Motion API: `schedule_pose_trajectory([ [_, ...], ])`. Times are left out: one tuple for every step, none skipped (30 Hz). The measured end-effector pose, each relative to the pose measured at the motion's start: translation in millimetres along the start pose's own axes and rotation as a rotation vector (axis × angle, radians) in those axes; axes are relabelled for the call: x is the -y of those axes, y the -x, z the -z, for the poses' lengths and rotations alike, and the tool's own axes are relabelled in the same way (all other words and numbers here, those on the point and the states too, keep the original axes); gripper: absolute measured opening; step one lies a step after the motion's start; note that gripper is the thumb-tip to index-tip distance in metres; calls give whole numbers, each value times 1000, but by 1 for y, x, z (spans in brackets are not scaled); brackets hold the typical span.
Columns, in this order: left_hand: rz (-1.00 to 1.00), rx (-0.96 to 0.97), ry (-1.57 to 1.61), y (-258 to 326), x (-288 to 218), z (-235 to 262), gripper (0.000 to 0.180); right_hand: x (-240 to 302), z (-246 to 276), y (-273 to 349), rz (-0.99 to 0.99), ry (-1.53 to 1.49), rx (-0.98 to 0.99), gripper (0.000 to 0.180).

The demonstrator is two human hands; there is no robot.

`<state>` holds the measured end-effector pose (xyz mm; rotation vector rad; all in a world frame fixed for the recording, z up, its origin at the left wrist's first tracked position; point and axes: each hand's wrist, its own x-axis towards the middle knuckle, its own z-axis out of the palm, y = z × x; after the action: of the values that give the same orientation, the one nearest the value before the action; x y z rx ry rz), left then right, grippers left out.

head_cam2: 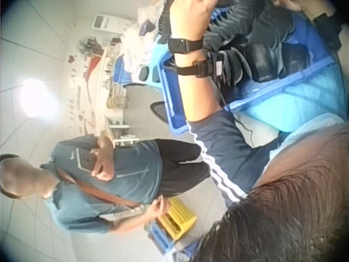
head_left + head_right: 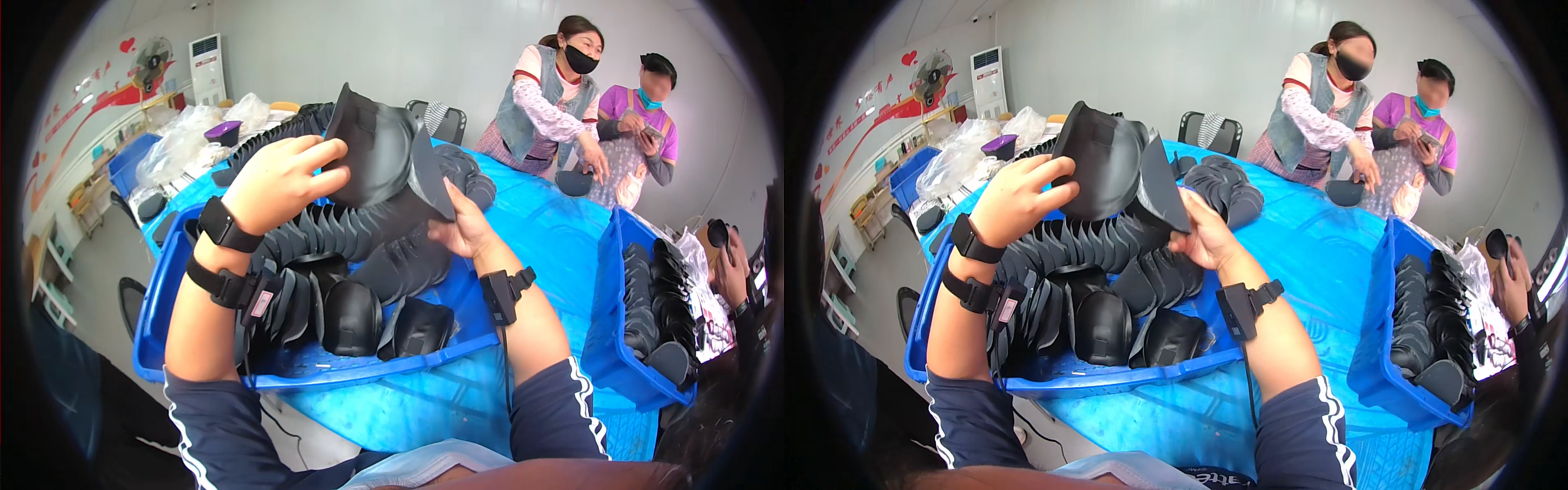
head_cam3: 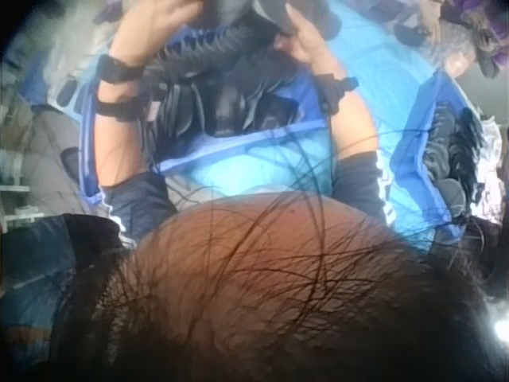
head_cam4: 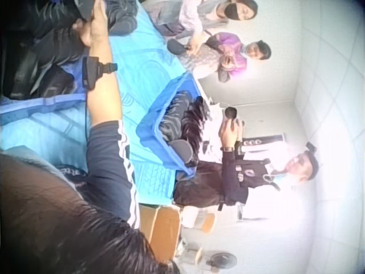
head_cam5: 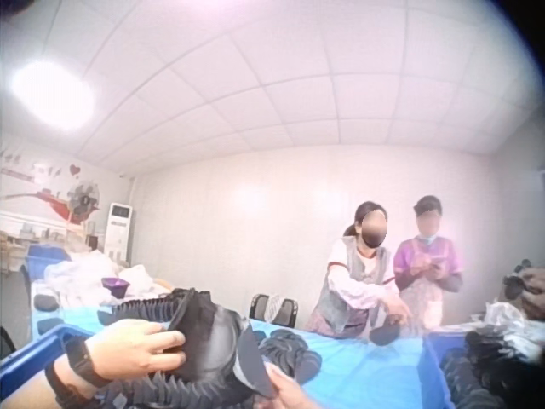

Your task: Sorting and organizing black shoe upper components into blue plastic bins.

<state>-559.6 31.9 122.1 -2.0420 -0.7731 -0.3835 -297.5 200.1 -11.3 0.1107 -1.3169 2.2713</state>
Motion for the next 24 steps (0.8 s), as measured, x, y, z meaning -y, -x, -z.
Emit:
schedule_pose_trajectory([
  [-18,-39,41,9,2,2,22,-10,-17,-7,6,118,-78,50],
  [-45,-100,88,10,2,3,22,-15,-40,-5,23,253,-173,61],
  [-50,-134,151,11,2,4,21,-19,-42,-4,-12,282,-58,78],
  [-59,-146,153,6,0,4,21,-19,-35,-1,-16,177,41,80],
  [-87,-178,202,0,-2,1,20,-19,-27,1,-22,268,-11,80],
  [-115,-210,252,-5,-5,-2,18,-18,-19,4,-29,358,-65,79],
  [-104,-215,263,-4,-7,-2,14,-20,-25,1,-28,353,-64,79],
  [-105,-210,265,-3,-6,-4,14,-19,-32,0,13,354,-8,75],
  [-79,-221,207,-1,-4,-5,13,-19,-40,-1,55,354,48,71],
  [-48,-228,147,4,-2,-7,12,-19,-54,-5,53,347,52,71],
  [-37,-213,110,9,1,-13,13,-17,-69,-6,184,299,21,70],
  [-37,-209,111,13,4,-16,13,-17,-77,-8,313,249,-11,68],
  [-30,-194,95,14,6,-20,12,-16,-74,-9,395,404,-55,67],
  [-22,-179,79,16,8,-22,12,-14,-71,-8,396,403,-57,67],
  [-14,-149,25,18,11,-23,9,-10,-67,-6,346,329,-76,58],
  [0,-83,-24,25,17,-24,6,-8,-64,-6,292,251,-88,49],
  [-22,-62,-59,32,21,-31,6,-2,-66,-4,273,269,-144,39],
  [-44,-40,-93,39,25,-40,6,0,-69,-4,269,266,-147,39],
  [-44,-40,-89,47,30,-47,6,4,-77,-2,244,385,-182,36],
  [-50,-28,-100,53,33,-54,6,7,-83,-2,216,502,-216,33],
  [-57,-17,-111,58,36,-59,7,7,-86,-5,231,501,-233,29],
  [-65,-22,-107,58,35,-59,8,8,-84,-6,227,497,-241,29],
  [-58,-24,-107,59,36,-61,8,8,-81,-7,204,482,-250,28],
  [-51,-25,-107,60,36,-64,8,9,-79,-7,182,468,-259,28],
])
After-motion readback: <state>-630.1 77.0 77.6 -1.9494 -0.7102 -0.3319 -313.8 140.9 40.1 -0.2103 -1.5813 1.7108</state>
